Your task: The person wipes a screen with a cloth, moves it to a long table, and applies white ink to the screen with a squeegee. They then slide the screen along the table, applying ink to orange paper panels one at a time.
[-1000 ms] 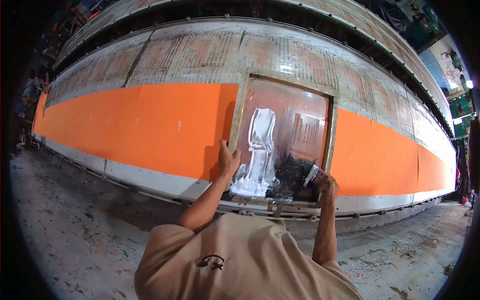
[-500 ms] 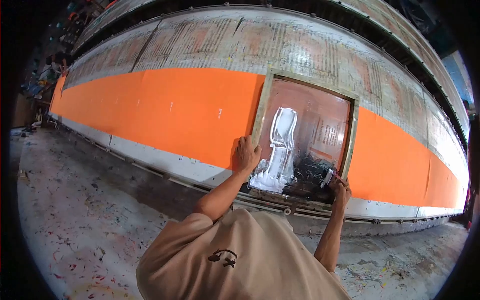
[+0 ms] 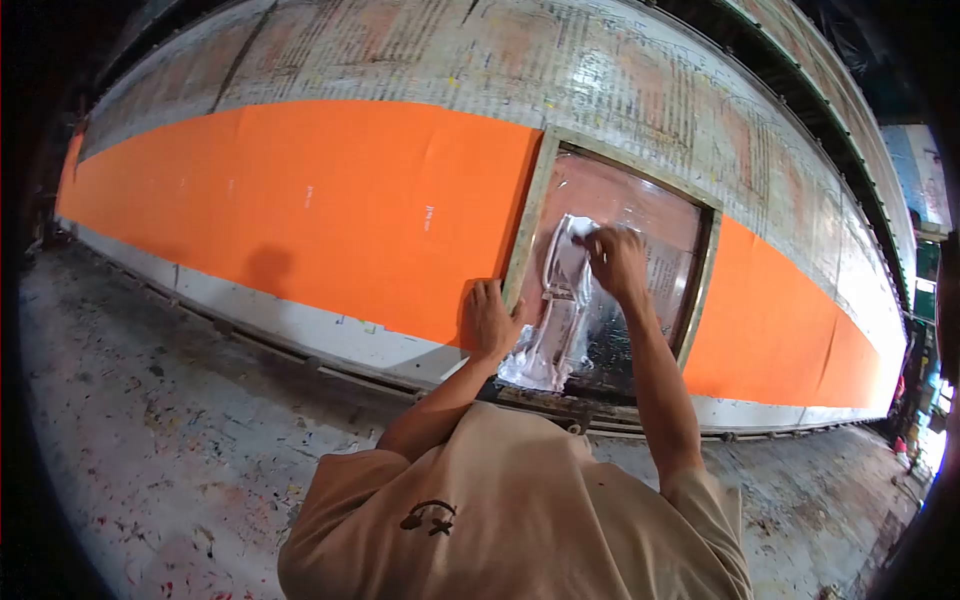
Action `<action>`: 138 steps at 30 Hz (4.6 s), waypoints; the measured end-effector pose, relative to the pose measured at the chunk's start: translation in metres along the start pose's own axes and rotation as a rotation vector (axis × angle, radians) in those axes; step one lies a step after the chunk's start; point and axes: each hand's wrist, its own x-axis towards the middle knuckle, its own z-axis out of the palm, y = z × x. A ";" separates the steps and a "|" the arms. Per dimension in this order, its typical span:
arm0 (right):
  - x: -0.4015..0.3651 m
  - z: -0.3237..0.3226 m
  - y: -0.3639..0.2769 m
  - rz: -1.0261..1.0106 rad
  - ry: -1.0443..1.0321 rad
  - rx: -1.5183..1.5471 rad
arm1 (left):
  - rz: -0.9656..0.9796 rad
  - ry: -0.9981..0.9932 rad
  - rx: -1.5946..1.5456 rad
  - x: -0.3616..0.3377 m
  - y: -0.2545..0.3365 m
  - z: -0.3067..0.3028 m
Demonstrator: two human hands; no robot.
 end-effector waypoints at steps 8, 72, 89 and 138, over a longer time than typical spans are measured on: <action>-0.070 0.064 -0.042 0.049 0.160 -0.031 | -0.003 0.034 -0.020 0.003 -0.002 0.001; -0.201 -0.062 0.190 0.021 -0.125 -0.082 | -0.051 0.045 -0.068 -0.090 0.192 0.182; -0.344 -0.133 0.273 0.441 0.402 0.408 | -0.046 0.006 -0.103 -0.093 0.214 0.184; -0.237 -0.204 0.473 0.074 -0.185 0.308 | -0.084 -0.071 -0.029 -0.180 0.384 0.357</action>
